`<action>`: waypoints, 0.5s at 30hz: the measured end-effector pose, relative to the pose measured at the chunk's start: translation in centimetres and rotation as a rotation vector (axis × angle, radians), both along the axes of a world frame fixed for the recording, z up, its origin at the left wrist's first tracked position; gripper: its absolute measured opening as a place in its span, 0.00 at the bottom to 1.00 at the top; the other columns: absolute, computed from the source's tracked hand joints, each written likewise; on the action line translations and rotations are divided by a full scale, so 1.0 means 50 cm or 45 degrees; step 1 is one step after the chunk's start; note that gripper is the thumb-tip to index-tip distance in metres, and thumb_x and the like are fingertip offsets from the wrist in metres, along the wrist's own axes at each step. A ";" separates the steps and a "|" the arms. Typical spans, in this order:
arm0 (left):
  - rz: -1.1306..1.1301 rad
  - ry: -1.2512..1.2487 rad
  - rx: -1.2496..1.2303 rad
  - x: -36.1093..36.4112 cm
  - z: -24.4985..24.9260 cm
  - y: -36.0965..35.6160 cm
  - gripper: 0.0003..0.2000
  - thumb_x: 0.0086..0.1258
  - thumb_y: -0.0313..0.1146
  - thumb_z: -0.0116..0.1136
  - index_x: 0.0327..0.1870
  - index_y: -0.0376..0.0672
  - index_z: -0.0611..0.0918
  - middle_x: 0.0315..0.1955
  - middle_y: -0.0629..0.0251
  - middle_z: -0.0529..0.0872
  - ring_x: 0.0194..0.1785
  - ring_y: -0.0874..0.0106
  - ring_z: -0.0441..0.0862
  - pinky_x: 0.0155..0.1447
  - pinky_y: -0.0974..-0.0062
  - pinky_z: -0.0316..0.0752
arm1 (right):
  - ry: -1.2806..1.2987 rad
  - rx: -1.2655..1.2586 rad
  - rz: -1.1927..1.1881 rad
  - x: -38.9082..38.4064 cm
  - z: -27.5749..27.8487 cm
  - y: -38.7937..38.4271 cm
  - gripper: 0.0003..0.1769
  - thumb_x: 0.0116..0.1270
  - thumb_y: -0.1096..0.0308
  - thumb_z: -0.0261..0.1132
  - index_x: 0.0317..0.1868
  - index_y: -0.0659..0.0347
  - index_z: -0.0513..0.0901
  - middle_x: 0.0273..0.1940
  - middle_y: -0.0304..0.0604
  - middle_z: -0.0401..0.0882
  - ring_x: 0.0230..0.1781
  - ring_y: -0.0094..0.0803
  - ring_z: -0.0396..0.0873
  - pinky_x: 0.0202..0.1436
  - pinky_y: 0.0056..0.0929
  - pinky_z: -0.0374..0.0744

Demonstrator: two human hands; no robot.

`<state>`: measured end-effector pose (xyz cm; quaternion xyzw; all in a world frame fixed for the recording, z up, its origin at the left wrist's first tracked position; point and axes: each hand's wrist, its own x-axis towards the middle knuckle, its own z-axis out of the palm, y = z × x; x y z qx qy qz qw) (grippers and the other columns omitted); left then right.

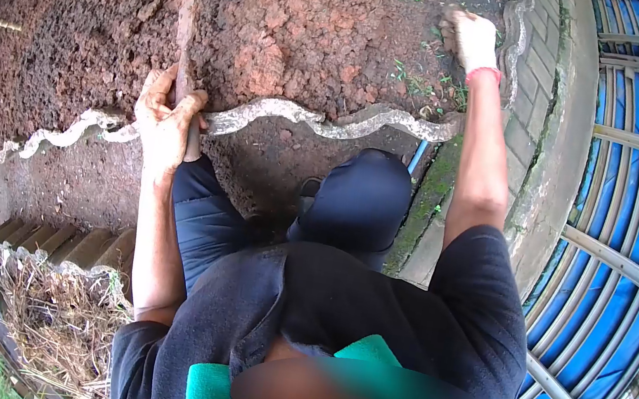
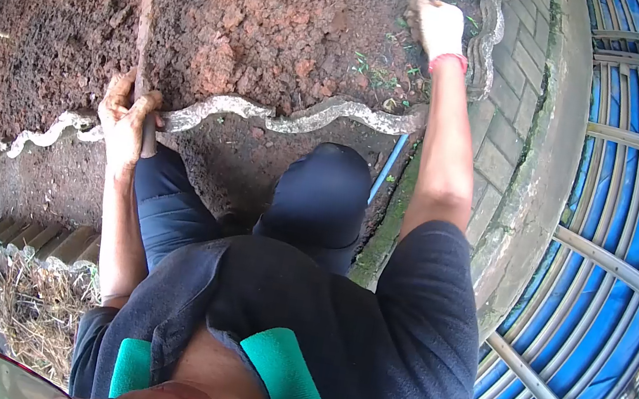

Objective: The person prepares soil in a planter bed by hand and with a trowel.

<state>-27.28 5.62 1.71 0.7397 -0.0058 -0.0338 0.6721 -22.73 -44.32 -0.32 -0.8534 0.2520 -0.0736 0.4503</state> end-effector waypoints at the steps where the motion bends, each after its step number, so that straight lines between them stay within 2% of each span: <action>1: -0.008 -0.001 0.002 0.001 -0.002 -0.001 0.20 0.61 0.21 0.63 0.56 0.30 0.81 0.33 0.66 0.78 0.22 0.78 0.77 0.26 0.79 0.76 | -0.177 0.592 -0.103 -0.020 -0.002 -0.017 0.11 0.68 0.66 0.66 0.41 0.68 0.86 0.35 0.51 0.86 0.28 0.33 0.84 0.29 0.31 0.82; 2: -0.021 -0.064 0.049 0.002 0.000 -0.001 0.19 0.61 0.21 0.63 0.55 0.30 0.82 0.34 0.66 0.78 0.21 0.78 0.76 0.26 0.79 0.75 | -0.300 0.683 -0.154 -0.048 0.024 -0.003 0.10 0.69 0.72 0.65 0.46 0.70 0.83 0.38 0.53 0.86 0.32 0.41 0.86 0.33 0.37 0.85; 5: -0.037 -0.048 0.056 0.003 -0.002 0.003 0.17 0.61 0.22 0.63 0.52 0.31 0.82 0.34 0.65 0.78 0.21 0.77 0.77 0.25 0.79 0.75 | -0.291 0.885 0.014 -0.118 0.071 0.007 0.14 0.69 0.72 0.65 0.50 0.74 0.82 0.41 0.55 0.85 0.37 0.43 0.86 0.39 0.40 0.87; 6: -0.002 -0.046 0.028 0.002 -0.004 0.000 0.17 0.61 0.22 0.63 0.52 0.31 0.82 0.32 0.66 0.79 0.21 0.77 0.77 0.25 0.79 0.75 | -0.330 0.832 0.019 -0.135 0.076 0.014 0.16 0.68 0.76 0.65 0.54 0.76 0.79 0.42 0.56 0.84 0.41 0.46 0.86 0.41 0.43 0.87; 9: -0.015 -0.049 0.059 0.002 0.006 -0.003 0.17 0.61 0.23 0.63 0.53 0.32 0.82 0.30 0.66 0.79 0.21 0.77 0.77 0.26 0.78 0.76 | -0.473 0.795 -0.043 -0.171 0.079 0.024 0.19 0.64 0.79 0.66 0.56 0.77 0.79 0.42 0.55 0.85 0.39 0.45 0.87 0.40 0.42 0.88; 10: -0.034 -0.058 0.087 0.005 0.002 0.001 0.18 0.62 0.24 0.63 0.54 0.32 0.82 0.27 0.65 0.80 0.21 0.77 0.77 0.27 0.78 0.77 | -0.471 0.760 -0.096 -0.182 0.083 0.028 0.20 0.64 0.79 0.67 0.56 0.77 0.79 0.41 0.53 0.85 0.37 0.40 0.86 0.39 0.37 0.87; 13: -0.041 0.067 0.000 0.010 -0.006 0.011 0.19 0.60 0.21 0.63 0.55 0.30 0.82 0.33 0.66 0.78 0.22 0.77 0.77 0.26 0.78 0.78 | -0.514 0.757 -0.100 -0.229 0.097 0.026 0.20 0.64 0.79 0.67 0.56 0.77 0.79 0.39 0.50 0.85 0.34 0.34 0.84 0.36 0.30 0.84; 15: -0.064 0.032 0.090 0.010 -0.004 0.017 0.17 0.62 0.23 0.62 0.53 0.31 0.82 0.29 0.64 0.81 0.21 0.75 0.78 0.26 0.78 0.77 | -0.503 0.542 -0.253 -0.270 0.126 0.036 0.18 0.64 0.76 0.69 0.53 0.76 0.82 0.37 0.47 0.86 0.30 0.28 0.82 0.32 0.26 0.80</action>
